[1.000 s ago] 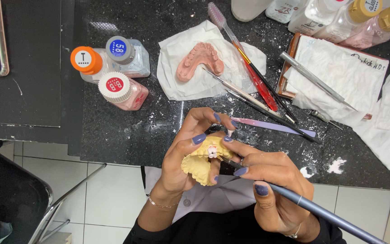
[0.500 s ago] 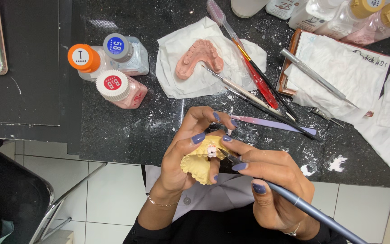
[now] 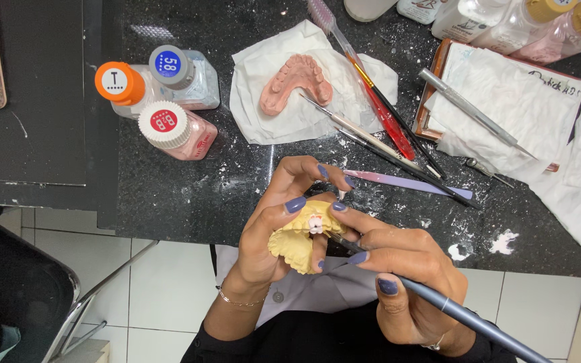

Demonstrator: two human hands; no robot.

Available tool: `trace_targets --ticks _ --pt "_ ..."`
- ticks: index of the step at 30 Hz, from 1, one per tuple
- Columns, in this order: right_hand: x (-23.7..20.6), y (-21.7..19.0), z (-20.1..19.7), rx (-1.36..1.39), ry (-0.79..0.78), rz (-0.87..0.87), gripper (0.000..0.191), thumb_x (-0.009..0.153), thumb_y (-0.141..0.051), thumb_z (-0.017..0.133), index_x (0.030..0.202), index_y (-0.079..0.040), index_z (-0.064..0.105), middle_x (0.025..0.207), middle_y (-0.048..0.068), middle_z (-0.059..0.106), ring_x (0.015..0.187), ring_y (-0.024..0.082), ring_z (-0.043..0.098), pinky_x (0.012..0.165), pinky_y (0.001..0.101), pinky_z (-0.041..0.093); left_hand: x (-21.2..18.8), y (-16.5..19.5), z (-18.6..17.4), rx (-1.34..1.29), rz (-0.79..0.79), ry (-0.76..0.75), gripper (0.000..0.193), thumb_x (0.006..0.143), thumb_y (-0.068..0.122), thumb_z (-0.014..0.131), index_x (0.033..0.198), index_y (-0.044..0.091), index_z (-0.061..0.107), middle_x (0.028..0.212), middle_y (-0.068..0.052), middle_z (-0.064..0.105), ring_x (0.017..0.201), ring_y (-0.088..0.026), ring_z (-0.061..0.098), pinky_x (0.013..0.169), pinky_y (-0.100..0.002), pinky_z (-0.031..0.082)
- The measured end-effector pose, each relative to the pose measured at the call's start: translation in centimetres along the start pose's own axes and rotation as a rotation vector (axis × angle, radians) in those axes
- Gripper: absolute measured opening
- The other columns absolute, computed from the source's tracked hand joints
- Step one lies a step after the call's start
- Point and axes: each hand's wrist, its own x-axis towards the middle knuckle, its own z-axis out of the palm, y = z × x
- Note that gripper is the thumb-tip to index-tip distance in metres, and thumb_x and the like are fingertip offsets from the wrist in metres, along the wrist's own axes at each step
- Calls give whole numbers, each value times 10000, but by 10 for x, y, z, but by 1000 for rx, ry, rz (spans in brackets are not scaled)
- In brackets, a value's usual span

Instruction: The person holds a yellow dental cast with a partial denture framework in one hand and uses a fine brush to apply and shape white ceramic material onto the teeth of the denture. They periodically dip the brush into a glass of liquid, wipe it on a tissue, and continue building up the ceramic on the denture teeth.

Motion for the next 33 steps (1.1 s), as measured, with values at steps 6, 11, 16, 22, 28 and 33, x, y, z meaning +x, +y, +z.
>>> trace_targets --ticks 6,11,16,22,28,33 --pt "-2 -1 2 -26 21 0 197 1135 -158 490 1166 24 558 1078 210 634 1135 396 736 1028 486 627 -2 -1 -2 -19 18 -49 420 1046 203 510 1350 -36 346 1293 -274 439 831 -254 684 586 -219 606" --pt "-3 -3 2 -70 -5 4 191 1117 -160 508 1147 20 563 1066 210 661 1205 432 736 950 414 644 -3 -3 -3 -30 9 -21 446 1008 198 506 1359 -22 340 1348 -279 430 959 -294 697 583 -236 616" --pt "-3 -2 4 -63 10 -3 194 1118 -162 519 1146 26 562 1084 218 668 1221 437 730 925 390 653 -4 -3 -4 -16 25 -29 449 1022 198 506 1375 -26 341 1327 -275 435 947 -287 689 601 -240 616" --pt "-5 -2 6 -106 -14 -20 190 1108 -138 517 1139 40 577 1087 229 665 1232 463 713 999 449 651 -5 -2 -4 7 18 -13 453 999 215 503 1355 -10 336 1337 -265 437 1002 -290 692 580 -242 618" --pt "-12 0 17 -112 88 -49 185 1083 -120 526 1153 45 574 1107 249 651 1249 515 667 1065 533 565 -6 -3 -4 46 51 -9 457 1030 232 510 1386 0 343 1352 -270 444 843 -192 668 632 -225 596" --pt "-17 -1 19 -96 77 -40 175 1090 -129 517 1163 24 563 1121 214 661 1310 518 648 1102 536 547 -7 -3 -3 118 47 12 456 1018 238 497 1378 3 344 1380 -264 457 800 -163 674 640 -216 593"
